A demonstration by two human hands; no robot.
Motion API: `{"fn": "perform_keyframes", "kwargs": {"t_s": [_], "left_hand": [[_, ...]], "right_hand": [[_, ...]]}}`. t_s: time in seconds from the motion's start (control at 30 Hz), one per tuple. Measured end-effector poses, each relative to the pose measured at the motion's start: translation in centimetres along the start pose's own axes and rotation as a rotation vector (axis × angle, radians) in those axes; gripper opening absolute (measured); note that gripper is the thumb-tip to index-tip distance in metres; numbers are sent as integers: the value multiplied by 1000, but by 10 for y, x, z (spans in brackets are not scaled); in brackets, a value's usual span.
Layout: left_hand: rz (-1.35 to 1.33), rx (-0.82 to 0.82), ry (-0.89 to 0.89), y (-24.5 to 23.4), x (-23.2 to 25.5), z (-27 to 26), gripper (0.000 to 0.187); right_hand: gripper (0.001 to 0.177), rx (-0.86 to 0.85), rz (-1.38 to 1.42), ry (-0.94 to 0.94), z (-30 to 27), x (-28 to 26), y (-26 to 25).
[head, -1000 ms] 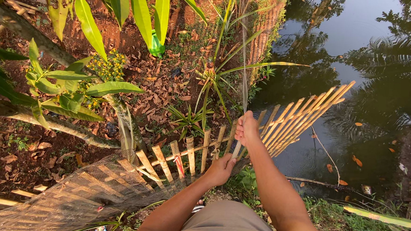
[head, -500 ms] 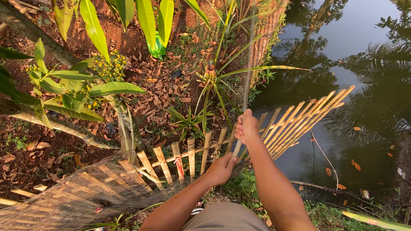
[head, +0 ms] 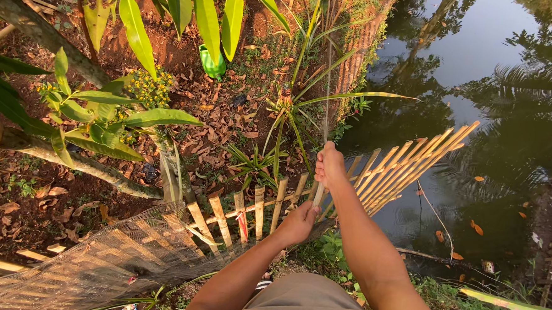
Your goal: The person uses a hose to water plants inside a bamboo fence and then continues to water various garden plants and potted flowers along a path near a pond.
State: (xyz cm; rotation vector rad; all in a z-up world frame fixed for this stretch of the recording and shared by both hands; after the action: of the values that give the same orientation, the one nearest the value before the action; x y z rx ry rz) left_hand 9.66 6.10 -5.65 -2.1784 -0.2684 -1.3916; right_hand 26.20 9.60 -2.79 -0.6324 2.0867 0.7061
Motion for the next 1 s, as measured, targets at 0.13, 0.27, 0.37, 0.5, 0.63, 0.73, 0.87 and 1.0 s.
{"fn": "perform_keyframes", "kwargs": {"t_s": [0.13, 0.27, 0.37, 0.5, 0.63, 0.73, 0.87, 1.0], "left_hand": [[-12, 6, 14, -1, -1, 1, 31], [-16, 5, -3, -5, 4, -4, 31], [-5, -4, -19, -9, 8, -5, 32], [-21, -12, -5, -10, 11, -5, 34], [41, -38, -43, -12, 14, -8, 35], [55, -45, -58, -10, 13, -9, 36], [43, -26, -19, -7, 8, -6, 36], [56, -35, -25, -6, 9, -5, 35]], "right_hand": [[44, 35, -40, 32, 0, 1, 4], [41, 36, -38, 34, 4, 1, 6], [40, 41, -29, 20, 8, 0, 6], [40, 12, -5, -14, 7, 0, 7], [44, 39, 1, 20, 4, 1, 6], [42, 52, 2, 25, 2, 3, 5], [43, 74, 8, 30, 0, 3, 2], [44, 88, 4, 3, -3, 1, 2]]}}
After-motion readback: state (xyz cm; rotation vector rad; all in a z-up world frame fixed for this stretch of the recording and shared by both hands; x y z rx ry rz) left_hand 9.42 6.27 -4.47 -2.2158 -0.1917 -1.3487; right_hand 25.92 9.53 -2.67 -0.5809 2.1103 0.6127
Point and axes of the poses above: each hand's wrist, its own z-axis towards the middle knuckle, its own y-axis out of the palm, x = y × z, the point moved 3 cm from there along z, towards the middle knuckle, and after that the axes turned 5 degrees about -y, right-handed, at the moved point
